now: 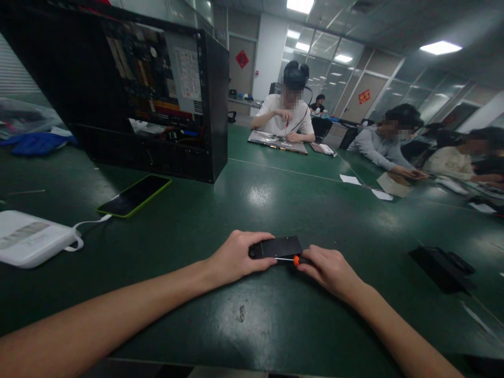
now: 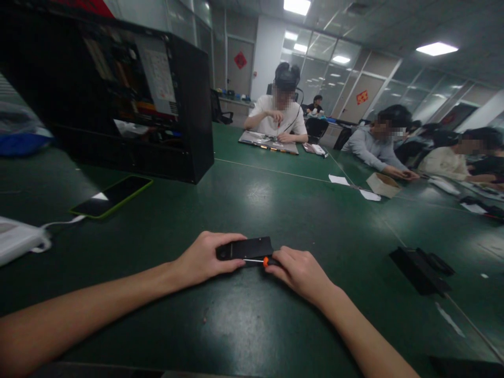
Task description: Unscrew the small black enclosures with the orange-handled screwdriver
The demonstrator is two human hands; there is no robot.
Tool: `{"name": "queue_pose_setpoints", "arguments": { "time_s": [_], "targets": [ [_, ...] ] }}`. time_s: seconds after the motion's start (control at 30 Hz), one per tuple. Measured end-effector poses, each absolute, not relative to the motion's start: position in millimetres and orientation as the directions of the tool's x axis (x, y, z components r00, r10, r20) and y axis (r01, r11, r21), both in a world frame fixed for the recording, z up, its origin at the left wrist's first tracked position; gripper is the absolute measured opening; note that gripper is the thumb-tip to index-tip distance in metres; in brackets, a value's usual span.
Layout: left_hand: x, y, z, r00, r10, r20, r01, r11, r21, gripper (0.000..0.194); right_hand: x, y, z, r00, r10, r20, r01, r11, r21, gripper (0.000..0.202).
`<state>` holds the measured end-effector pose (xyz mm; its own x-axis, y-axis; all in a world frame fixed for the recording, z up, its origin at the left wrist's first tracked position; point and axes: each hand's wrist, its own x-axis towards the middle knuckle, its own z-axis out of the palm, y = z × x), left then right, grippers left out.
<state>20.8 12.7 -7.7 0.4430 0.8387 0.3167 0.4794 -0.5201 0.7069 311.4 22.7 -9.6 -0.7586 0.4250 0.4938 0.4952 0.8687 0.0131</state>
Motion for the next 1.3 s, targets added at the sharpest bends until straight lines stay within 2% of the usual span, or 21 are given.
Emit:
{"name": "queue_pose_setpoints", "arguments": {
  "time_s": [0.5, 0.93, 1.3],
  "targets": [
    [20.9, 14.0, -9.8, 0.444, 0.840, 0.313, 0.470, -0.515, 0.717, 0.046, 312.3, 26.5, -13.4, -0.756, 0.337, 0.562, 0.467, 0.879, 0.101, 0.031],
    [18.7, 15.4, -13.8, 0.436, 0.845, 0.310, 0.466, -0.506, 0.726, 0.041, 307.2, 25.9, -16.2, -0.756, 0.376, 0.536, 0.466, 0.884, 0.038, 0.036],
    [19.7, 11.2, -1.9, 0.428, 0.860, 0.277, 0.470, -0.473, 0.745, 0.042, 311.8, 21.7, -13.8, -0.742, 0.389, 0.545, 0.488, 0.872, 0.042, 0.031]
  ]
}}
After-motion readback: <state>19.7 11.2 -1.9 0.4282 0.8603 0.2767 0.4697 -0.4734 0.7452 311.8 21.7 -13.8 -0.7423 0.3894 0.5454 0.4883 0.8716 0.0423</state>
